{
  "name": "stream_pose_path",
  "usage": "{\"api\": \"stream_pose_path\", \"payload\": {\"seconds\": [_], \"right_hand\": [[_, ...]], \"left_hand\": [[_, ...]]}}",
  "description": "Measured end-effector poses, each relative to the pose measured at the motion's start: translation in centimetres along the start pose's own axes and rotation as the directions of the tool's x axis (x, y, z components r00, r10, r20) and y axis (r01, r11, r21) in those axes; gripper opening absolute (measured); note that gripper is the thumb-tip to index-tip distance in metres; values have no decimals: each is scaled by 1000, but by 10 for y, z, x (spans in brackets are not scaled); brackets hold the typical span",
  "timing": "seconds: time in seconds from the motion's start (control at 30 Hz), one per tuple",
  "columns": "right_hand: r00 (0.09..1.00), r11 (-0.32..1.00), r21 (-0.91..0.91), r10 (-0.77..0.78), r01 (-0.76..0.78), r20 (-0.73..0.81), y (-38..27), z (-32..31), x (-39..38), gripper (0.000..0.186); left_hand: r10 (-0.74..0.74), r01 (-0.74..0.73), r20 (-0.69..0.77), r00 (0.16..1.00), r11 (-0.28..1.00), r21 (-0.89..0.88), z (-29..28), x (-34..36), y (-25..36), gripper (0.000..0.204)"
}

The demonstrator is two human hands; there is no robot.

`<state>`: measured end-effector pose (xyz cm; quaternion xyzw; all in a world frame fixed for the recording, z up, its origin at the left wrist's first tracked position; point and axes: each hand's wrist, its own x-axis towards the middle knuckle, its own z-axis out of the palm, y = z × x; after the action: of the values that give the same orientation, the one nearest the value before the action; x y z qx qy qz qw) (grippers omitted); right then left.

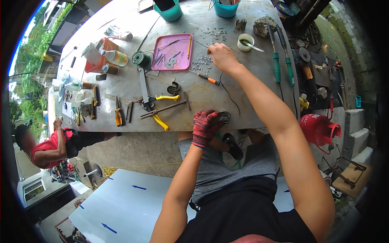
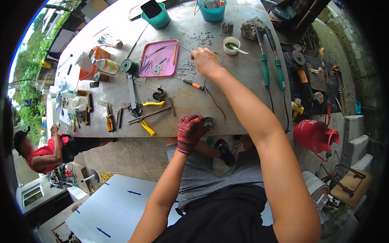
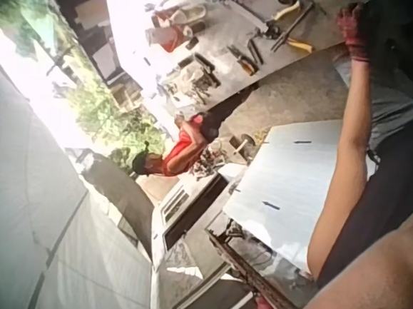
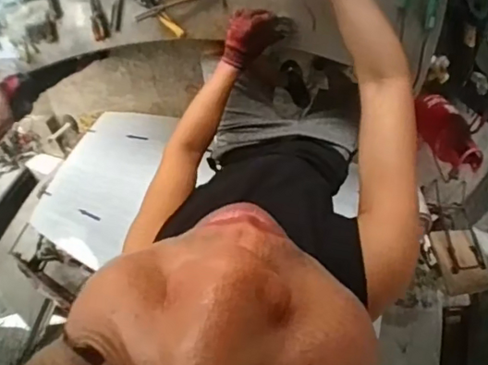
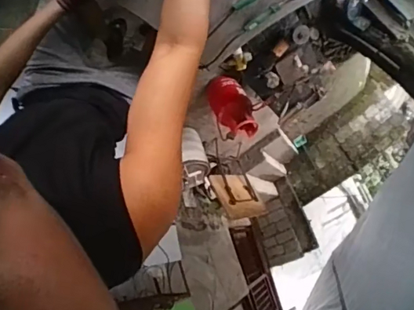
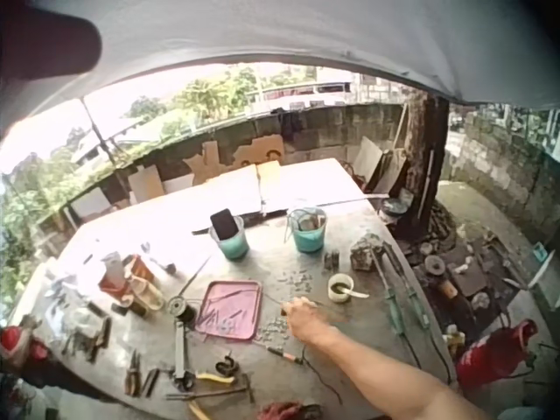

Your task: The person welds small metal pieces onto a cylindrical metal part using a welding torch and a grounding clamp. They repeatedly pick up metal pieces, position them on the cylinder, and weld them in place. The person also uses pliers to adjust the pieces and a file to smooth the welds.

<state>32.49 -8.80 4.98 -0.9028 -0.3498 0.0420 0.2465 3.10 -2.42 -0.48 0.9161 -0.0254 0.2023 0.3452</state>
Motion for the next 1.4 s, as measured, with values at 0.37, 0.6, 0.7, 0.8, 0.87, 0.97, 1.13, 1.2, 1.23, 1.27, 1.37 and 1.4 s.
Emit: {"api": "stream_pose_path", "payload": {"seconds": [0.37,0.6,0.7,0.8,0.87,0.97,1.13,1.2,1.23,1.27,1.37,1.4], "right_hand": [[992,997,-17,81,-80,94,-14,14,37,22],[987,998,-38,53,-48,151,-9,10,35,22],[986,998,-35,51,-46,160,-14,4,33,22],[982,999,-37,45,-39,184,-14,3,30,22],[980,999,-38,27,-20,196,-15,0,30,22],[982,999,-32,18,-13,190,-19,6,35,22],[980,998,-53,31,-21,199,-28,18,43,21],[985,998,-60,34,-24,168,-30,22,45,21],[984,997,-71,35,-23,173,-30,24,46,22],[983,996,-83,36,-22,177,-28,25,47,23],[983,996,-86,33,-18,179,-30,26,48,25],[984,996,-82,32,-17,176,-31,26,49,26]], "left_hand": [[-39,39,18,999,999,-27,-4,3,5,56],[-64,65,31,997,998,-21,-2,1,5,51],[-53,54,30,998,998,-16,-3,1,5,56],[-61,62,27,998,998,-32,-3,1,4,57],[-75,76,33,997,996,-37,-3,0,4,52],[-79,80,39,996,996,-41,0,-1,1,50],[-58,58,48,997,998,-10,-4,3,6,57],[-56,57,37,998,998,-29,-3,1,3,56],[-54,55,33,998,998,-28,-3,1,3,56],[-52,53,29,998,998,-28,-2,2,4,56],[-44,45,29,999,999,-27,-3,2,3,56],[-41,41,31,999,999,-27,-3,2,2,56]]}}
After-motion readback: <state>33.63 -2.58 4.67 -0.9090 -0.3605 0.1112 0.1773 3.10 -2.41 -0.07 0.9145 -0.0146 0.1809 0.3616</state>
